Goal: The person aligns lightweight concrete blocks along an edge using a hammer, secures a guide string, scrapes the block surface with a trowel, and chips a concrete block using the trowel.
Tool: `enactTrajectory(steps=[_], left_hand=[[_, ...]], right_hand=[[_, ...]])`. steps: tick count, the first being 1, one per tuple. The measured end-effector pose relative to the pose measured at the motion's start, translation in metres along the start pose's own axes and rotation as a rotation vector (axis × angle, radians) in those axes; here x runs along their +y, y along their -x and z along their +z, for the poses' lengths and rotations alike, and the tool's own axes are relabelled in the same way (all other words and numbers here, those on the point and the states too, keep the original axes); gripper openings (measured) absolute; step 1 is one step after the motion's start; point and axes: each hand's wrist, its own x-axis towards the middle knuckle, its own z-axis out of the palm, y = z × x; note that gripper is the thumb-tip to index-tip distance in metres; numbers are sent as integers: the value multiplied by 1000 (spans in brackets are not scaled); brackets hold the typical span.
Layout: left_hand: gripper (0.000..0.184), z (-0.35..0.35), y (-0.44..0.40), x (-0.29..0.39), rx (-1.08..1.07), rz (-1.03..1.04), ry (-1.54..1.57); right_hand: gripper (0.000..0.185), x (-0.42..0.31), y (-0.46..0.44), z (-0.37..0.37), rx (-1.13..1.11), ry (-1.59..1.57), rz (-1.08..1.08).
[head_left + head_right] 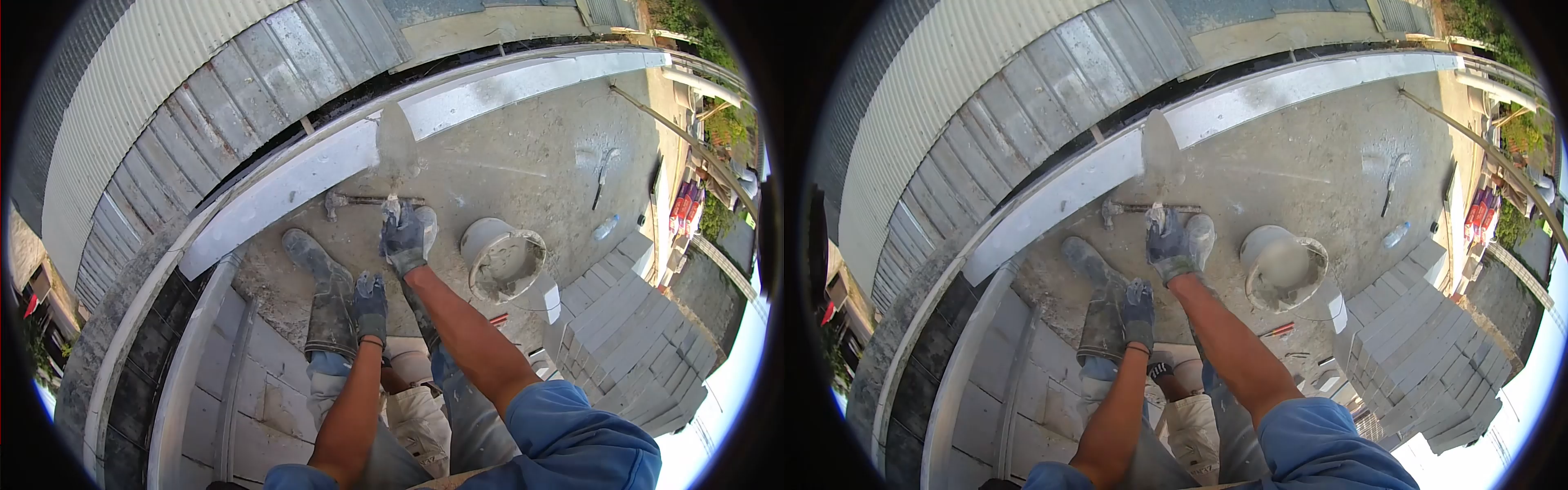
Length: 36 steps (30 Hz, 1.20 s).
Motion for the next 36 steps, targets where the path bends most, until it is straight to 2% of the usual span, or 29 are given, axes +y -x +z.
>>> enactTrajectory(steps=[1, 2, 4, 5, 6, 8, 9, 10, 11, 13, 14, 15, 17, 18, 19, 20, 22, 23, 24, 25, 26, 27, 29, 31, 32, 33, 34, 35, 36], left_hand=[[35, -6, -1, 9, -39, 60, -124], [33, -11, -2, 17, -71, 124, -246], [35, -41, 8, 71, -68, -239, 273], [35, -34, 7, 62, -68, -241, 270], [36, -23, 2, 42, -77, -195, 267], [37, -5, 1, 1, -82, -156, 259], [37, 3, 2, -17, -90, -13, -6], [38, 1, -2, -13, -96, 70, -140], [38, -1, -5, -9, -92, 153, -274], [40, -13, 3, 8, -143, 41, -128], [40, -11, 6, 7, -160, 0, -78], [42, 4, 0, -12, -59, 2, 239], [47, 10, 2, -26, 52, 4, 557], [47, 7, 4, -26, 26, 89, 281], [46, 5, -1, -26, 10, 140, 140], [46, 2, -5, -27, 1, 194, 2], [47, 3, -6, -38, -178, 371, -894], [47, 10, -3, -42, -182, 370, -890], [47, 13, -4, -43, -164, 234, -486], [46, 14, -3, -48, -155, 158, -286], [46, 15, -2, -51, -135, 89, -84], [46, 16, 3, -52, -146, 102, -140], [46, 18, -2, -48, -152, 129, -190], [44, 1, 0, -11, -132, -119, 271], [43, -11, 4, 12, -117, -204, 425], [41, -30, 12, 49, -150, -205, 272], [40, -40, 17, 66, -183, -207, 116], [40, -32, 14, 47, -182, -205, 117], [40, -15, 7, 11, -167, -77, 36]], right_hand=[[31, 42, 4, 24, 170, 426, -286], [36, 27, 6, 15, 127, 394, -263], [38, 19, 6, -8, -3, 281, -269], [38, 4, 1, -18, -4, 279, -266], [38, -21, -4, -29, -22, -203, 131], [29, -21, 5, -17, -36, -481, 312], [25, -21, 9, -11, -25, -615, 406], [19, -7, 12, 0, 160, -86, -89], [19, 9, 5, 1, 185, 36, -275], [20, 3, -6, -11, 305, 301, -643], [22, -6, -3, -28, 125, -157, -111], [24, -10, -4, -28, 46, -362, 41], [30, -17, -4, -28, -15, -771, 393], [19, -22, 7, -15, 282, -36, -223], [16, -24, 5, -14, 360, 346, -528], [15, -27, 3, -13, 565, 731, -811], [23, -23, -7, -33, 35, 22, -51], [27, -24, -7, -30, -47, -184, 110], [32, -28, -7, -29, -96, -398, 293], [37, -29, -7, -26, -110, -580, 481], [28, -19, 1, -4, 59, -80, -21], [20, -17, 6, 2, 232, 429, -515], [20, -9, -6, -12, 110, 450, -446], [39, -36, -23, -42, -205, 152, -35], [42, -35, -26, -36, -218, 32, 89], [46, -34, -29, -30, -215, -87, 215], [40, -42, -19, -14, -87, 88, 85], [36, -50, -9, -4, 47, 263, -49], [37, -49, -4, -6, 46, 321, -104]])
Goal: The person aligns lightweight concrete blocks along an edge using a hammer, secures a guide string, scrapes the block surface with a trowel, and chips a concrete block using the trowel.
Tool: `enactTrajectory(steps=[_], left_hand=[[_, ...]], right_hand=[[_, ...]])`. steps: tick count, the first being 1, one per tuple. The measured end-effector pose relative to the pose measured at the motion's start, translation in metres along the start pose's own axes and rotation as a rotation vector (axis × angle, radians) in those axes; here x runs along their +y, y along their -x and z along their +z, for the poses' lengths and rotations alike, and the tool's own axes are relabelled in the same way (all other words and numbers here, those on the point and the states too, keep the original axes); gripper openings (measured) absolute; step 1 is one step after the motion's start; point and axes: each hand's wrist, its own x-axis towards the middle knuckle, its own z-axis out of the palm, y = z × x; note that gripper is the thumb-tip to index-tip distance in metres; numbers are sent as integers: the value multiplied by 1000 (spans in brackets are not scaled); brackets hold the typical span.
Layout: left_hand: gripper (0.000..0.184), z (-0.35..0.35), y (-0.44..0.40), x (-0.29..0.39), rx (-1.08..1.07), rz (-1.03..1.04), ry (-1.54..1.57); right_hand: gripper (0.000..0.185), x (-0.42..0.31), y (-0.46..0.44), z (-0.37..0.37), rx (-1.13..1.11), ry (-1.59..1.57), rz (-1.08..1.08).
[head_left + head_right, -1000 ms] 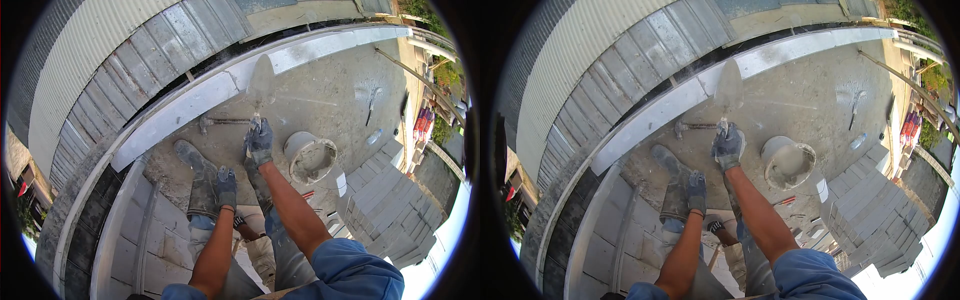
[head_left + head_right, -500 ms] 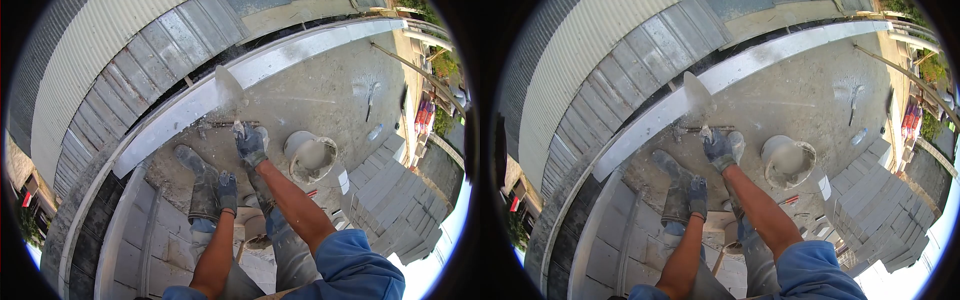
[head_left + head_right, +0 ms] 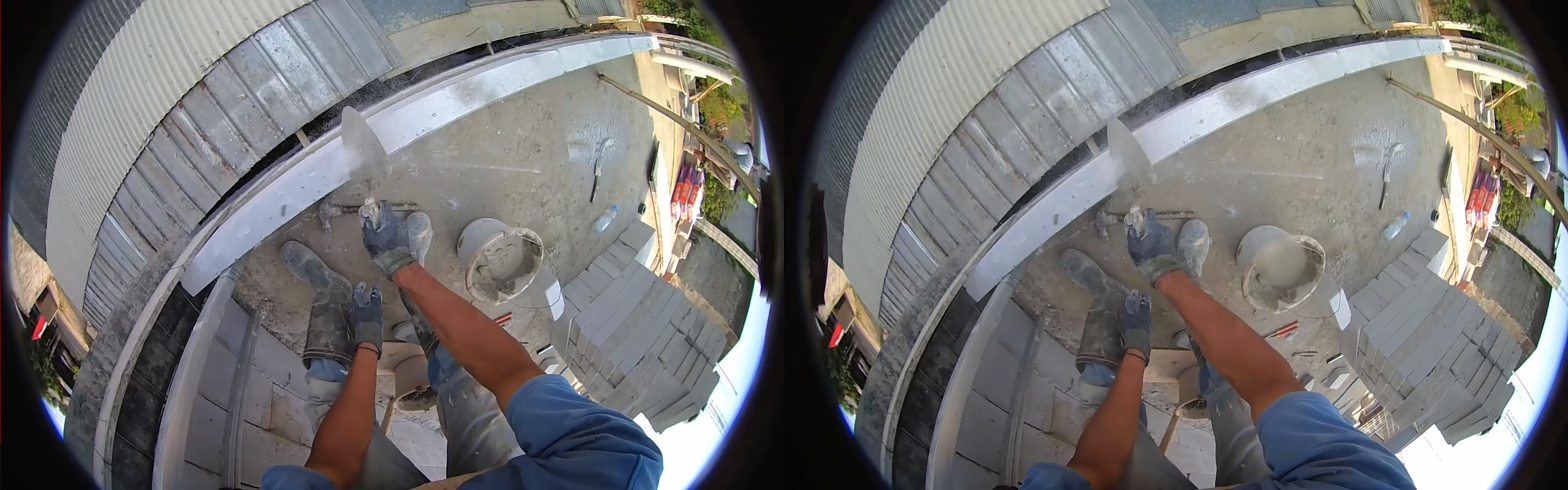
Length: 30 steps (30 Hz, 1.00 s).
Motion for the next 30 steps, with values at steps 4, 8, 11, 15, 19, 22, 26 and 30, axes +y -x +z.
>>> enactTrajectory(steps=[4, 8, 11, 15, 19, 22, 26, 30], left_hand=[[39, 4, -7, -2, 52, -49, 261], [36, -9, 4, 19, -21, -88, 1], [50, 6, -9, -10, 187, 187, 49], [43, -7, -2, 22, 111, 8, 156], [36, -16, 13, 44, 112, 75, 111], [36, -8, 3, 31, 136, 53, -88], [36, -2, -4, 16, 103, 143, 22], [40, 10, -15, -14, 194, 147, -131]], right_hand=[[45, -7, -27, -50, -371, -61, 8], [40, -9, -24, -18, -224, -405, 240], [42, -3, 13, 0, -218, -39, -186], [49, -4, -14, -15, -198, -45, -98], [45, -10, -7, 4, -206, -274, 141], [46, -22, 23, -19, -516, 59, -61], [45, -18, -9, -22, -285, -24, -192], [40, -24, -12, -14, -116, -83, 37]])
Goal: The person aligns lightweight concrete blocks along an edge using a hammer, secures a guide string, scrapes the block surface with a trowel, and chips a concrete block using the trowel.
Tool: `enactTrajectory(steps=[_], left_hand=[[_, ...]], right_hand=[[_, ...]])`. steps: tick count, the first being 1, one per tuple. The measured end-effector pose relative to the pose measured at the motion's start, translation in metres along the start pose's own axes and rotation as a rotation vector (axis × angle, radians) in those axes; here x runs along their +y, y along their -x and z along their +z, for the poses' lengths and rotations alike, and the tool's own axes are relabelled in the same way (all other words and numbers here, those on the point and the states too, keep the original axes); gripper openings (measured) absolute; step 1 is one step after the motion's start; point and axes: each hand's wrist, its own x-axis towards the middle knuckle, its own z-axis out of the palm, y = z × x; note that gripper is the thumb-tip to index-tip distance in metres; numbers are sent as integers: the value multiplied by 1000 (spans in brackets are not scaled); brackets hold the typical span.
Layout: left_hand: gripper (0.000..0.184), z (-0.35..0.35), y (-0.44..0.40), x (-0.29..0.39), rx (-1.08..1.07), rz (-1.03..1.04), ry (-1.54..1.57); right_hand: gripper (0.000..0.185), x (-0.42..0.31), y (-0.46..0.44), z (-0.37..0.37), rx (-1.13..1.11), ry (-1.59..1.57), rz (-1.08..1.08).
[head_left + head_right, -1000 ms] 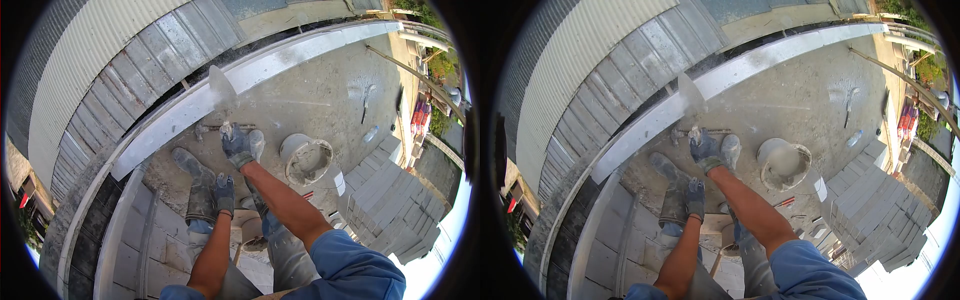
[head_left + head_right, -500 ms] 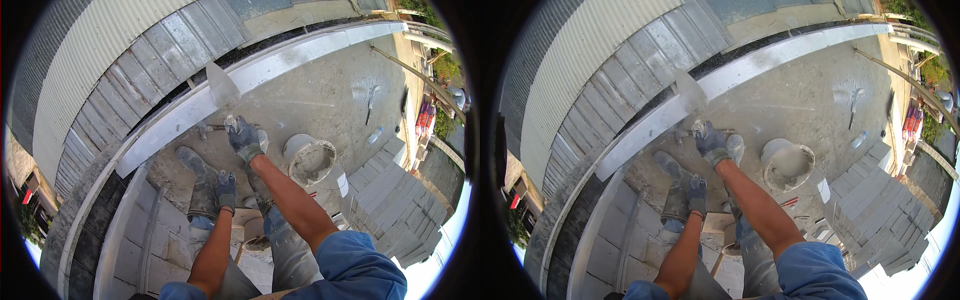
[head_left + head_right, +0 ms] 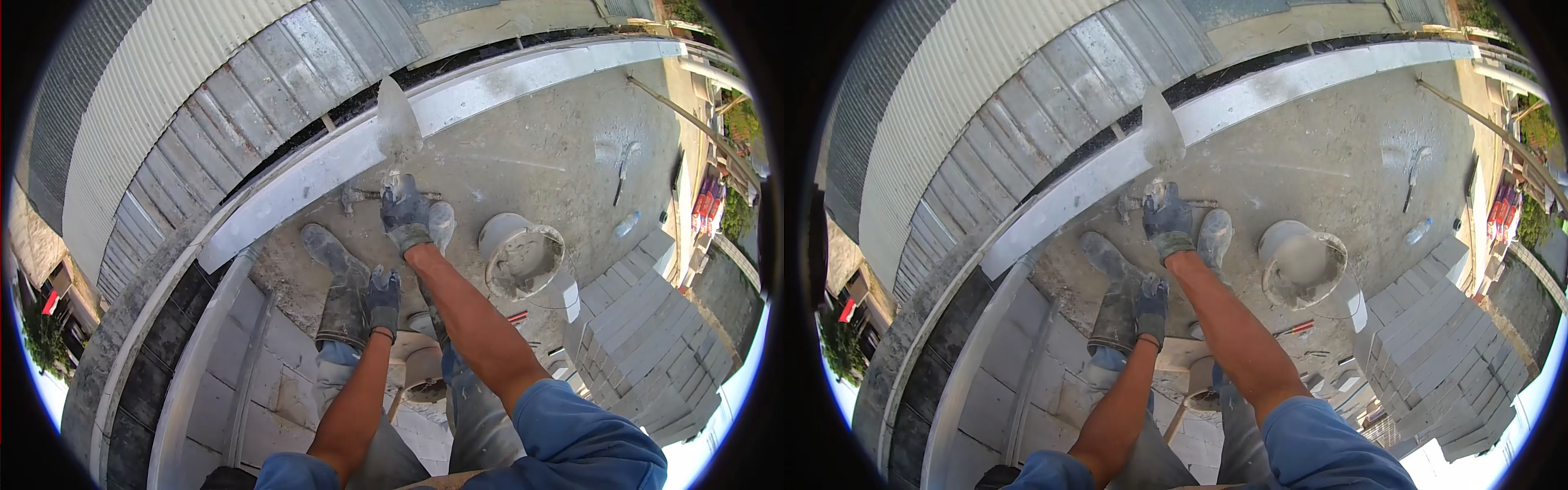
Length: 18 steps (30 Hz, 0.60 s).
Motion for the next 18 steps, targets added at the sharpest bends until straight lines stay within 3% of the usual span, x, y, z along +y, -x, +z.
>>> enactTrajectory(steps=[2, 5, 7, 9, 11, 13, 14, 16, 17, 18], left_hand=[[51, 8, 0, -16, 81, 176, -108], [50, 2, 6, 6, 17, 92, 96], [51, 4, 4, 2, -9, 82, 196], [51, 16, -4, -17, 20, 147, 97], [51, 7, -6, -3, 49, 222, -38], [52, -18, 3, 37, 13, -94, 302], [52, -16, 4, 37, 12, -204, 419], [50, 16, -3, -12, 63, 96, 38], [49, 22, -2, -21, 89, 192, -88], [48, 15, 2, -7, 82, 158, -84]], right_hand=[[35, 5, -4, -7, 73, 138, -115], [31, 4, -33, -57, -56, 116, -299], [35, -31, -31, -79, -171, -489, 346], [35, -16, -19, -35, -147, -423, 300], [26, 24, -14, 10, 360, 196, -595], [26, 29, -22, -5, 225, 189, -540], [33, 15, -21, -23, 5, -229, -76], [26, 1, -18, -20, -135, -645, 317], [26, 6, -11, 1, -138, -639, 311], [17, 19, -1, 26, 96, -266, -301]])
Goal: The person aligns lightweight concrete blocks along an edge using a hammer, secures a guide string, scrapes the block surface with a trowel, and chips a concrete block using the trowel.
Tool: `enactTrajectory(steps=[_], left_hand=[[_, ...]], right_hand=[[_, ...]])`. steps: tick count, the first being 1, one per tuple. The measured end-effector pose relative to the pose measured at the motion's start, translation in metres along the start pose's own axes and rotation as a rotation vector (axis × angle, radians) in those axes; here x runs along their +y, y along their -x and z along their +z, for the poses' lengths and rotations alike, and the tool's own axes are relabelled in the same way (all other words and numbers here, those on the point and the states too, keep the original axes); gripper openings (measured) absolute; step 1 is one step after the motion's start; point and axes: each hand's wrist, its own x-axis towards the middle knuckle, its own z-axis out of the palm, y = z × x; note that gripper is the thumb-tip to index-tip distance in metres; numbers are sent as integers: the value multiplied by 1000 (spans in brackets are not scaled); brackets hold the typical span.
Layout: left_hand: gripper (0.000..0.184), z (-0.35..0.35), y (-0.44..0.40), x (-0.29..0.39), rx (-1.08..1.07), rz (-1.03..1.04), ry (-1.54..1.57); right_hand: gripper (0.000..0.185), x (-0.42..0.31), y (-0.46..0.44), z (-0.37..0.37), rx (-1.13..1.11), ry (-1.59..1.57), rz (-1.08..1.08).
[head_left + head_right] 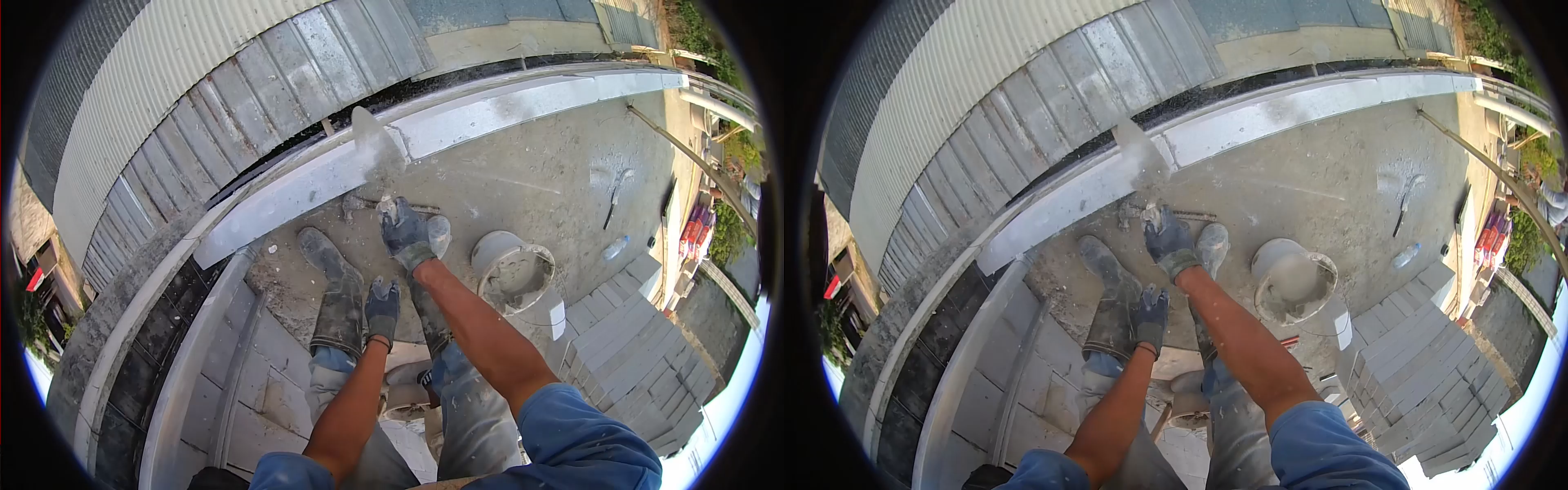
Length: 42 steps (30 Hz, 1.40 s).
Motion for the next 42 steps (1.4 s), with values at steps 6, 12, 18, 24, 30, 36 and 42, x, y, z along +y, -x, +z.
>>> enactTrajectory(steps=[6, 12, 18, 24, 30, 36, 42], left_hand=[[43, -74, -11, 80, -68, -489, 412], [50, -108, 45, 73, -63, -59, 52], [72, -234, 133, 96, -109, -152, -77], [89, -248, 231, 84, -95, -136, -315], [94, -213, 223, 44, -152, -212, -191], [97, -194, 229, 43, -348, -265, -471], [100, -197, 226, 33, -383, -253, -561]], right_hand=[[41, 8, 5, -1, -84, -232, 466], [39, -38, 14, -15, -384, 350, 148], [46, -32, 21, 19, -227, 255, 245], [47, -43, -14, -26, -352, 354, 123], [48, -46, 20, 33, -32, 164, 317], [46, -36, 13, -23, -382, 370, 198], [49, -46, 24, 15, -222, 40, 540]])
